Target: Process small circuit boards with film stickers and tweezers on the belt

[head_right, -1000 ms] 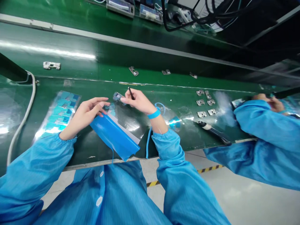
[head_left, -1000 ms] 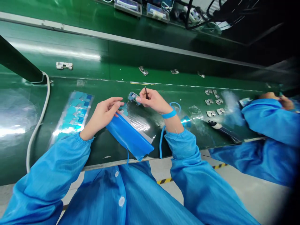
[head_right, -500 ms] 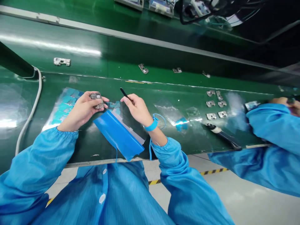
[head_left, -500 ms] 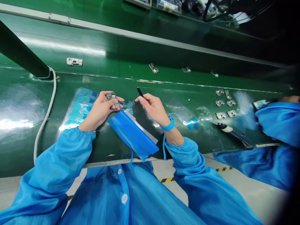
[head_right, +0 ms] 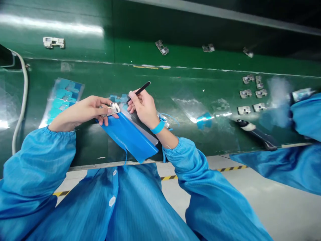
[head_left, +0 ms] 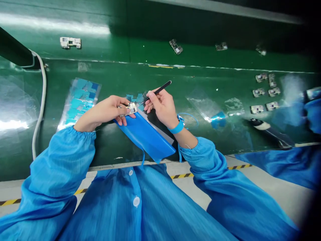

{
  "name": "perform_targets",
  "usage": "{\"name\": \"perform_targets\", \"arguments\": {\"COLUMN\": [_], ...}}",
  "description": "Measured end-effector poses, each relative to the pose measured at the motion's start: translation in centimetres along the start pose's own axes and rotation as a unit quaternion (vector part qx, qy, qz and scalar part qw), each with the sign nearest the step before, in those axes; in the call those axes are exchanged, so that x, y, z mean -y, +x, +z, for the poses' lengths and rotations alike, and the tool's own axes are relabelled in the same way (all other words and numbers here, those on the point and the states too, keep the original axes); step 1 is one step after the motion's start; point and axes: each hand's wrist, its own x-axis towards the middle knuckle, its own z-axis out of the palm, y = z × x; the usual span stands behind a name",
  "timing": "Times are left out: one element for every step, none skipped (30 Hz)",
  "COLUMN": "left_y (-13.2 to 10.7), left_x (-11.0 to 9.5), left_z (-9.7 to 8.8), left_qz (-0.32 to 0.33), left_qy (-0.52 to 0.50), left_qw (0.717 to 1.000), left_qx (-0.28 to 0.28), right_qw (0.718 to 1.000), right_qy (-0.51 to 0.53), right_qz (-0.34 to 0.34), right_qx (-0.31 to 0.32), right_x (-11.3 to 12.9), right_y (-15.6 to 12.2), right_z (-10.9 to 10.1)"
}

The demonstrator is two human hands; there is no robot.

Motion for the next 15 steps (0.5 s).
{"name": "perform_targets", "arguments": {"left_y": [0.09, 0.17, 0.23, 0.28, 0.31, 0.32, 0.32, 0.31, 0.29, 0.26, 0.22, 0.19, 0.16, 0.15, 0.15], "left_x": [0.08, 0.16, 0.23, 0.27, 0.3, 0.29, 0.25, 0.19, 0.1, 0.01, -0.07, -0.15, -0.2, -0.23, -0.22], "left_z": [-0.01, -0.02, -0.04, -0.05, -0.04, -0.02, 0.03, 0.09, 0.17, 0.25, 0.33, 0.39, 0.44, 0.47, 0.47], "left_qz": [-0.001, 0.0, 0.002, 0.004, 0.004, 0.002, 0.0, -0.001, -0.001, -0.001, 0.0, 0.0, -0.001, -0.004, -0.006], "left_qy": [0.003, 0.008, 0.013, 0.018, 0.021, 0.023, 0.023, 0.02, 0.015, 0.012, 0.009, 0.008, 0.008, 0.009, 0.01], "left_qw": [1.0, 1.0, 1.0, 1.0, 1.0, 1.0, 1.0, 1.0, 1.0, 1.0, 1.0, 1.0, 0.999, 0.999, 0.999], "left_qx": [0.0, -0.002, -0.004, -0.006, -0.009, -0.01, -0.011, -0.014, -0.017, -0.021, -0.024, -0.027, -0.031, -0.033, -0.035], "right_qw": [1.0, 1.0, 1.0, 1.0, 1.0, 1.0, 0.999, 0.999, 0.999, 0.999, 0.999, 1.0, 1.0, 1.0, 1.0], "right_qy": [-0.009, -0.015, -0.019, -0.021, -0.022, -0.023, -0.023, -0.025, -0.027, -0.029, -0.029, -0.028, -0.025, -0.023, -0.021], "right_qz": [-0.007, -0.011, -0.014, -0.017, -0.02, -0.021, -0.022, -0.021, -0.018, -0.014, -0.011, -0.009, -0.008, -0.008, -0.008], "right_qx": [-0.005, -0.005, -0.003, -0.001, 0.0, 0.003, 0.005, 0.006, 0.008, 0.009, 0.011, 0.011, 0.012, 0.012, 0.013], "right_x": [-0.14, -0.23, -0.29, -0.33, -0.35, -0.35, -0.34, -0.33, -0.31, -0.3, -0.3, -0.3, -0.33, -0.36, -0.4], "right_y": [-0.08, -0.13, -0.15, -0.15, -0.13, -0.11, -0.09, -0.08, -0.06, -0.05, -0.03, -0.01, 0.03, 0.08, 0.13], "right_z": [0.01, 0.01, 0.0, -0.01, 0.0, 0.01, 0.04, 0.06, 0.09, 0.11, 0.12, 0.11, 0.1, 0.07, 0.03]}}
